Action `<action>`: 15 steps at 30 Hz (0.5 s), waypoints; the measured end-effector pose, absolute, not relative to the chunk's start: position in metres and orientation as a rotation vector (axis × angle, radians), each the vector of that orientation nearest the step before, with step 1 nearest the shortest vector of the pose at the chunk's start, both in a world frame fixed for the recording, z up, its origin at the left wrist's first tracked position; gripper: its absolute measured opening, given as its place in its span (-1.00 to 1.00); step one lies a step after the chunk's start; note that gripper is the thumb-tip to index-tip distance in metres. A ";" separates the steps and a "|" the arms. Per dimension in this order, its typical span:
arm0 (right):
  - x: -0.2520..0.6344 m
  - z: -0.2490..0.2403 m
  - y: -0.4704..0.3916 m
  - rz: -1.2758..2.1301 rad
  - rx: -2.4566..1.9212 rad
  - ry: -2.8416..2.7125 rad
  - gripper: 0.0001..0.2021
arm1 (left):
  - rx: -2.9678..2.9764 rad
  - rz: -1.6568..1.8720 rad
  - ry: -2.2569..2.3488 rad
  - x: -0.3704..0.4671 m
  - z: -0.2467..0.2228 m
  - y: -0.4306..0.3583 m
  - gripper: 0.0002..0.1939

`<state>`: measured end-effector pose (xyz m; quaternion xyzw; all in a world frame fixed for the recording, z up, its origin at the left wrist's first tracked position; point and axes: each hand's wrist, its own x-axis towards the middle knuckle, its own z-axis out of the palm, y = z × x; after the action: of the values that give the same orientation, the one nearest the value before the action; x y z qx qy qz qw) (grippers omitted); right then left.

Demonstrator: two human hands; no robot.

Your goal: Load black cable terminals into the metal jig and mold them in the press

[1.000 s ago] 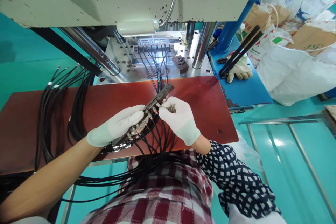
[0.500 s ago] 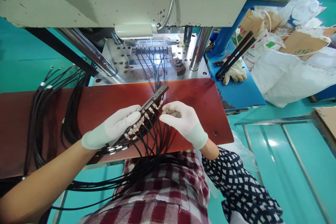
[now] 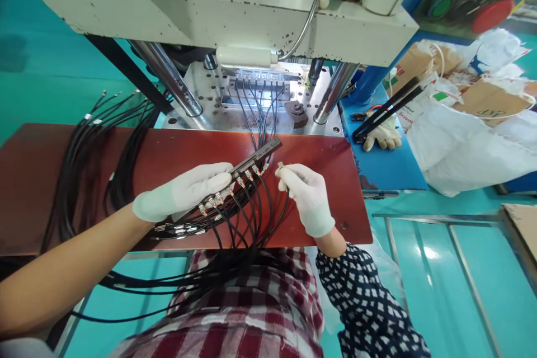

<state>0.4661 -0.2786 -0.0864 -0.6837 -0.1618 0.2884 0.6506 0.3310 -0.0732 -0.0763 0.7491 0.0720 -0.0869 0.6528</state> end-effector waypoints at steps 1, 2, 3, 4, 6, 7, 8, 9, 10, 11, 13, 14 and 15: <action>0.465 -0.084 -0.274 0.626 -1.641 -0.434 -0.79 | 1.701 -0.207 0.148 0.332 -0.076 -0.074 -0.56; 0.464 -0.082 -0.270 0.600 -1.692 -0.491 -0.77 | 1.703 -0.217 0.135 0.333 -0.076 -0.075 -0.55; 0.463 -0.080 -0.266 0.581 -1.718 -0.535 -0.76 | 1.705 -0.226 0.126 0.333 -0.077 -0.076 -0.55; 0.462 -0.078 -0.263 0.574 -1.730 -0.562 -0.76 | 1.705 -0.231 0.120 0.333 -0.077 -0.076 -0.55; 0.460 -0.076 -0.259 0.585 -1.736 -0.572 -0.77 | 1.707 -0.224 0.107 0.333 -0.078 -0.076 -0.55; 0.460 -0.076 -0.258 0.596 -1.737 -0.564 -0.77 | 1.710 -0.217 0.099 0.333 -0.079 -0.076 -0.55; 0.461 -0.075 -0.257 0.606 -1.739 -0.553 -0.77 | 1.718 -0.212 0.096 0.333 -0.080 -0.075 -0.55; 0.461 -0.075 -0.257 0.618 -1.744 -0.546 -0.77 | 1.730 -0.212 0.100 0.332 -0.081 -0.075 -0.56; 0.462 -0.076 -0.258 0.632 -1.751 -0.543 -0.77 | 1.742 -0.218 0.108 0.332 -0.081 -0.074 -0.56; 0.463 -0.076 -0.258 0.648 -1.761 -0.545 -0.78 | 1.749 -0.226 0.118 0.332 -0.082 -0.074 -0.56; 0.465 -0.077 -0.258 0.676 -1.785 -0.554 -0.78 | 1.752 -0.239 0.131 0.332 -0.084 -0.074 -0.56; 0.465 -0.077 -0.259 0.682 -1.792 -0.556 -0.79 | 1.749 -0.242 0.127 0.332 -0.084 -0.074 -0.56; 0.466 -0.077 -0.259 0.681 -1.794 -0.556 -0.79 | 1.746 -0.245 0.122 0.332 -0.085 -0.074 -0.56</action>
<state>0.4656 -0.2585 -0.0774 -0.7550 -0.2341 0.2867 0.5413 0.3316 -0.0744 -0.0849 0.7637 0.0534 -0.1074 0.6343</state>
